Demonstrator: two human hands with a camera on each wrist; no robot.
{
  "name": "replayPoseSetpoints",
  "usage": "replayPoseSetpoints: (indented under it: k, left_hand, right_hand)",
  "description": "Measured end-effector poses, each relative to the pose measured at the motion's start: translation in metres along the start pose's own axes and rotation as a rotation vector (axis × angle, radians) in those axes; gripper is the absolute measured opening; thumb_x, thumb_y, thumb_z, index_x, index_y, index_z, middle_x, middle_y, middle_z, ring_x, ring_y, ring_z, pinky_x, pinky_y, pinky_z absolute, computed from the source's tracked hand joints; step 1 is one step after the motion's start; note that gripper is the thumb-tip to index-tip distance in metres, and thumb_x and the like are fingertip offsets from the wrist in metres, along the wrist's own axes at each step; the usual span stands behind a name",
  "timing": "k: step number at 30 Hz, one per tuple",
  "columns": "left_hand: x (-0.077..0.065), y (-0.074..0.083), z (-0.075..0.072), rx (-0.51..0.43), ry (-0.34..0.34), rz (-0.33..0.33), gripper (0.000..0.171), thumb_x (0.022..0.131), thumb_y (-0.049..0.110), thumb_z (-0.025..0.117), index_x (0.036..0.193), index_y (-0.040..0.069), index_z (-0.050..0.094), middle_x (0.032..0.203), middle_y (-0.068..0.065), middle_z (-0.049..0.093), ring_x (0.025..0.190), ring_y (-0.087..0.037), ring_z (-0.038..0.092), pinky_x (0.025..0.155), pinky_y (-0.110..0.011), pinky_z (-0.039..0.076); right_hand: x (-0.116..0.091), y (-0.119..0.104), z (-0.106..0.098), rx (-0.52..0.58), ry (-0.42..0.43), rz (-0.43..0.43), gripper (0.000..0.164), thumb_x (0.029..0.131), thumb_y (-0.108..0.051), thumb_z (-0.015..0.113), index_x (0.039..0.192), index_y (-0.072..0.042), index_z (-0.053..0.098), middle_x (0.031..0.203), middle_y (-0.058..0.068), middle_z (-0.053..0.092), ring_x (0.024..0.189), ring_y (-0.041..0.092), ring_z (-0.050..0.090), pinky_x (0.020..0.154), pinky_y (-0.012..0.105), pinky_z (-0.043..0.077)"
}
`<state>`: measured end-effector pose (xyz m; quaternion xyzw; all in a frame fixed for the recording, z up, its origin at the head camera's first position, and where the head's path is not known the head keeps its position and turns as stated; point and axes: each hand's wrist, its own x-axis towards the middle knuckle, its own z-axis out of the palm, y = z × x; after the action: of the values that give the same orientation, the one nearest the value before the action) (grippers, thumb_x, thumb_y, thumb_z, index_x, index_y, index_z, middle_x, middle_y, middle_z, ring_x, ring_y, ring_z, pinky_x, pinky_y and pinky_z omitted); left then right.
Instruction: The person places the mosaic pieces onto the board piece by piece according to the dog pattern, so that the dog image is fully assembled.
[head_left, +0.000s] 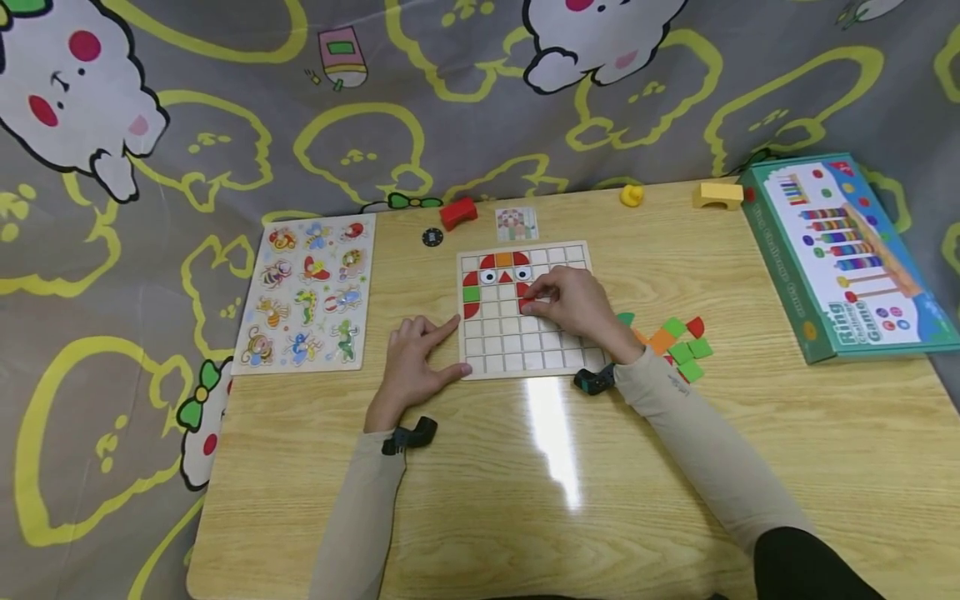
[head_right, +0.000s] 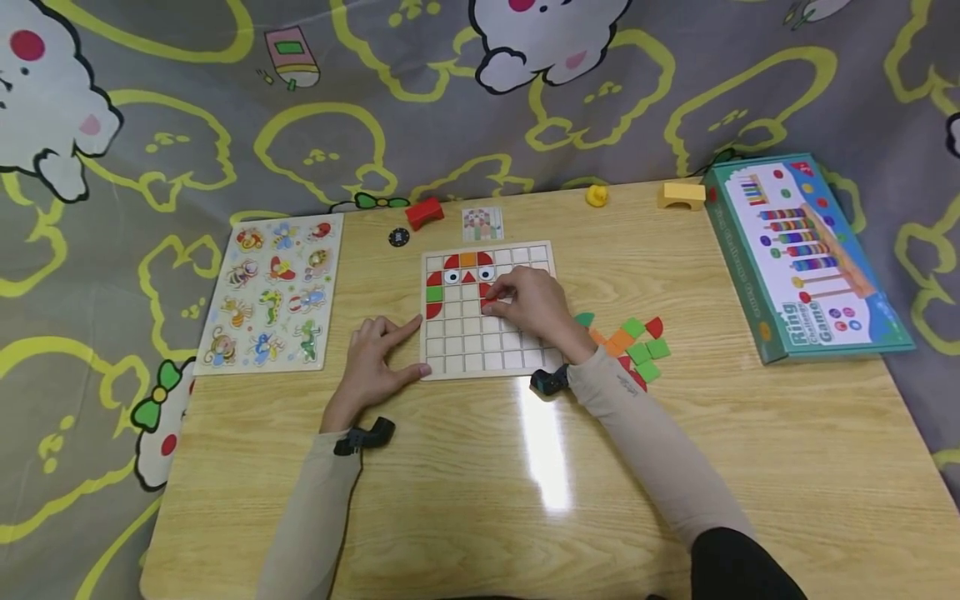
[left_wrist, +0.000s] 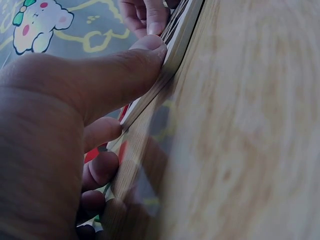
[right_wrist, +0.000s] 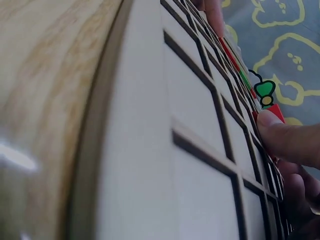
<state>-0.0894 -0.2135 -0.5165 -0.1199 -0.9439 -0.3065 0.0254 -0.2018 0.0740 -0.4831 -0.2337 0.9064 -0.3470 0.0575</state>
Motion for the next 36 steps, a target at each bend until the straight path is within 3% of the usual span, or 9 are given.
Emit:
replayPoseSetpoints:
  k: [7,12,15,21,25,31,36]
  left_hand:
    - [0.0,0.002,0.001,0.002,-0.001,-0.003,0.079,0.076,0.058,0.078,0.145,0.03,0.051,0.098,0.001,0.049,0.086,-0.019,0.034,0.078,-0.036,0.024]
    - [-0.001,0.006,0.002,-0.012,-0.005,-0.005,0.079,0.076,0.056,0.078,0.145,0.029,0.052,0.097,0.001,0.048,0.085,-0.019,0.034,0.078,-0.036,0.023]
    - [-0.001,0.007,0.003,-0.01,-0.006,-0.008,0.079,0.076,0.056,0.079,0.145,0.029,0.052,0.097,0.001,0.048,0.085,-0.019,0.034,0.078,-0.036,0.023]
    - [-0.003,0.004,0.001,0.0,-0.003,-0.012,0.08,0.075,0.057,0.079,0.145,0.03,0.051,0.099,0.001,0.049,0.086,-0.018,0.034,0.079,-0.036,0.024]
    - [-0.004,0.003,0.0,-0.001,0.0,-0.018,0.08,0.075,0.057,0.079,0.145,0.03,0.051,0.099,0.001,0.049,0.086,-0.018,0.034,0.079,-0.037,0.024]
    - [-0.005,0.003,-0.001,-0.014,-0.003,-0.033,0.08,0.075,0.058,0.079,0.145,0.031,0.051,0.099,0.003,0.049,0.086,-0.018,0.034,0.079,-0.036,0.024]
    - [-0.003,0.005,0.001,-0.017,-0.002,-0.021,0.08,0.075,0.058,0.079,0.145,0.031,0.051,0.1,0.003,0.049,0.086,-0.018,0.034,0.08,-0.036,0.024]
  right_hand:
    - [-0.005,0.003,-0.003,0.065,0.011,-0.039,0.017,0.081,-0.03,0.083,0.093,-0.019,0.081,0.088,-0.002,0.067,0.068,0.013,0.054,0.063,0.031,0.042]
    - [-0.019,0.015,-0.023,0.134,0.076,-0.088,0.017,0.08,-0.023,0.084,0.094,-0.014,0.08,0.088,0.0,0.067,0.07,0.012,0.057,0.063,0.025,0.044]
    - [-0.036,0.029,-0.046,0.107,0.104,-0.048,0.017,0.081,-0.023,0.083,0.095,-0.013,0.079,0.09,0.001,0.068,0.072,0.014,0.059,0.062,0.023,0.044]
    - [-0.079,0.066,-0.103,-0.007,0.089,0.135,0.027,0.086,-0.03,0.078,0.107,-0.014,0.077,0.1,0.005,0.07,0.078,0.018,0.061,0.061,0.024,0.045]
    - [-0.106,0.085,-0.129,-0.072,0.06,0.226,0.036,0.086,-0.035,0.077,0.113,-0.012,0.074,0.098,0.01,0.07,0.078,0.02,0.06,0.061,0.027,0.043]
    - [-0.128,0.101,-0.138,-0.146,-0.024,0.27,0.039,0.086,-0.037,0.077,0.112,-0.008,0.072,0.096,0.009,0.068,0.078,0.019,0.06,0.065,0.028,0.042]
    - [-0.134,0.107,-0.136,-0.145,-0.041,0.299,0.035,0.088,-0.037,0.075,0.105,-0.008,0.07,0.09,0.006,0.066,0.075,0.015,0.059,0.066,0.026,0.042]
